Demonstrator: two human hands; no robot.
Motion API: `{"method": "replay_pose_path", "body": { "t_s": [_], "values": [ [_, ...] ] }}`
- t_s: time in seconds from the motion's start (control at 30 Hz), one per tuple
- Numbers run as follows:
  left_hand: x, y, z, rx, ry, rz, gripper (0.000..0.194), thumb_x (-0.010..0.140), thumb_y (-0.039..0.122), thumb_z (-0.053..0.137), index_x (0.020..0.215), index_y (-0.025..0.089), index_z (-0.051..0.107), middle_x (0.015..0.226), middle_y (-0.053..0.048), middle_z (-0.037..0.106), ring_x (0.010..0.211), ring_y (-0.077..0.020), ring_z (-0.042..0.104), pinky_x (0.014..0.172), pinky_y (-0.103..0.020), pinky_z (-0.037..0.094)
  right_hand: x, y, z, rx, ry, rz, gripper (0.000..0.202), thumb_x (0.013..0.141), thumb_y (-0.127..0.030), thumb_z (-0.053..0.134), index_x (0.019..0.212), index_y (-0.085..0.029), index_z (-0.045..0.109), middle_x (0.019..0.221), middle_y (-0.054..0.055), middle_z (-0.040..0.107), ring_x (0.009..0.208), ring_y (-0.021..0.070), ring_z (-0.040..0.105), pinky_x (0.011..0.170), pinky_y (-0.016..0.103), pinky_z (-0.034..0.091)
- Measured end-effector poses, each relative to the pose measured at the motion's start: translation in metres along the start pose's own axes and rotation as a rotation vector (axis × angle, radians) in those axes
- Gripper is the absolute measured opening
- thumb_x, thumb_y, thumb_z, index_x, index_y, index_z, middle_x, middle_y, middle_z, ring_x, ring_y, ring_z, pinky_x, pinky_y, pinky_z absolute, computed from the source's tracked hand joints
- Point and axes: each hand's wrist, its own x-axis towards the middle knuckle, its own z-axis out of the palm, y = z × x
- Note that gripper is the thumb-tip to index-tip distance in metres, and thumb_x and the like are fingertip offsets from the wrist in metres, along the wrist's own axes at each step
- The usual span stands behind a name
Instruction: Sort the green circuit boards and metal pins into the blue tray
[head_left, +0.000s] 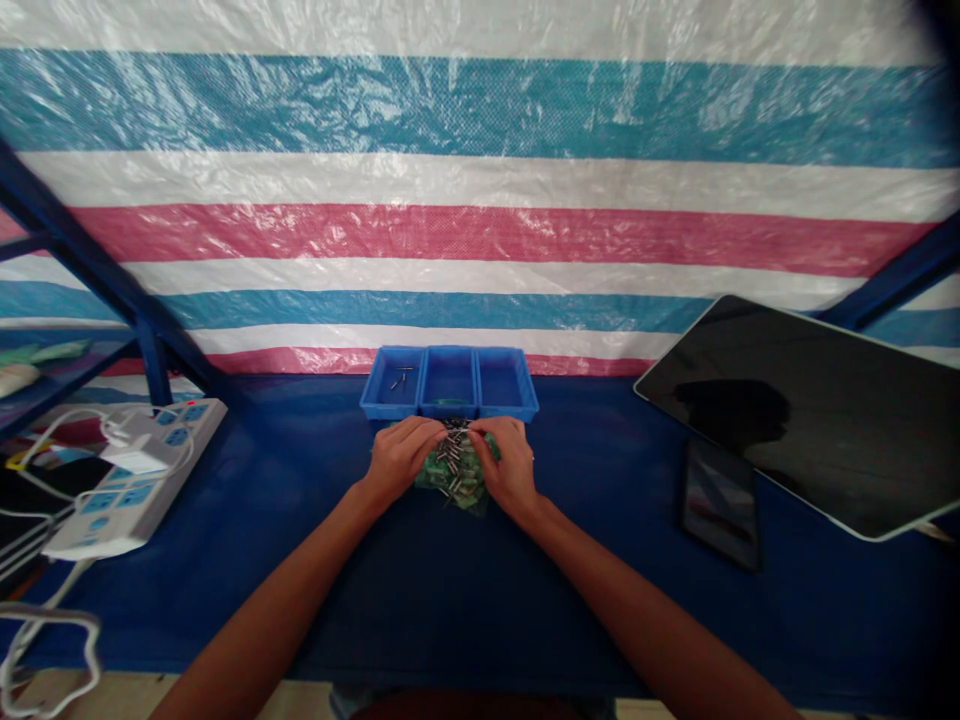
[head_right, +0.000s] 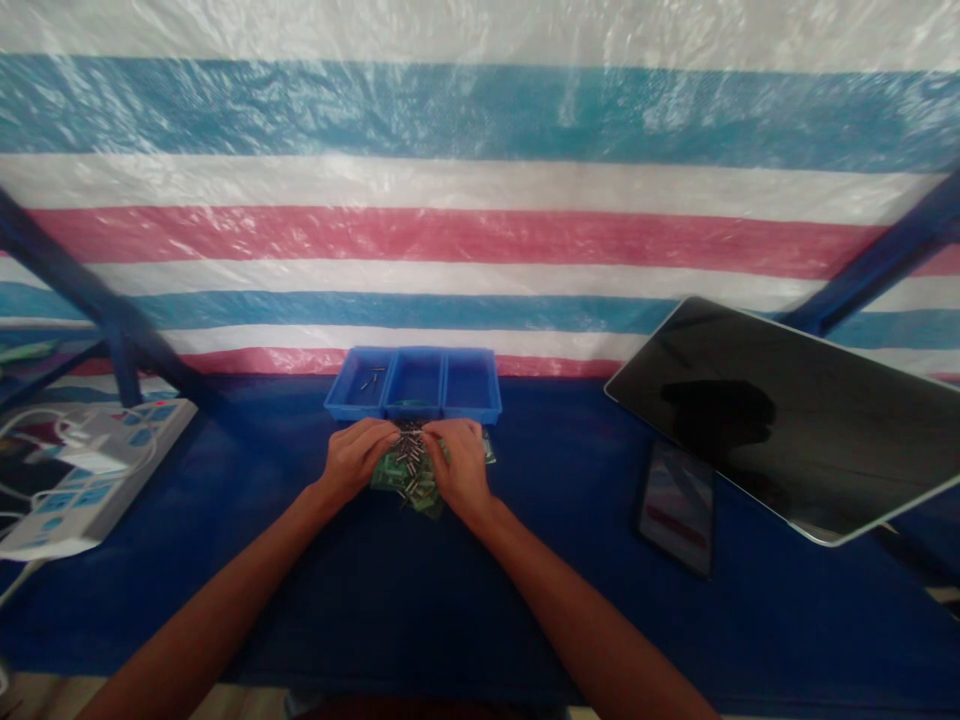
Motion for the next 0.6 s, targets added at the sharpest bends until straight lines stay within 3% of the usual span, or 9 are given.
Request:
{"method": "replay_pose_path", "body": {
  "t_s": [0.23,0.4,0.6],
  "values": [
    [0.001,0.0004,0.0009,0.028,0.036,-0.012,0.018,0.09,0.022,0.055,0.105,0.017,0.063,0.093,-0.006,0.071,0.082,-0.0145,0.068,0.078,-0.026,0.055,0.001,-0.0017,-0.001,-0.005,-0.02,-0.007,0.01,0.092,-0.021,0.05,0.092,-0.021,0.06,0.087,0.003,0.067,0.082,0.0164,0.06,0.083,0.036,0.04],
    [-0.0014,-0.0018,0.0027,0.017,0.052,-0.016,0.014,0.09,0.021,0.054,0.099,0.017,0.064,0.09,-0.005,0.071,0.081,-0.0139,0.068,0.078,-0.025,0.055,0.0017,-0.0035,-0.0025,-0.01,-0.045,-0.001,0.013,0.093,-0.022,0.048,0.091,-0.021,0.06,0.086,0.003,0.067,0.083,0.0167,0.06,0.083,0.036,0.04],
    [-0.0043,-0.0034,0.0027,0.012,0.02,-0.029,0.012,0.089,0.018,0.054,0.097,0.016,0.064,0.09,-0.006,0.07,0.083,-0.0138,0.066,0.079,-0.025,0.053,0.0013,-0.0038,-0.0026,-0.01,-0.026,0.024,0.016,0.091,-0.026,0.05,0.104,-0.021,0.058,0.087,0.004,0.067,0.082,0.018,0.061,0.083,0.037,0.042]
  ]
}}
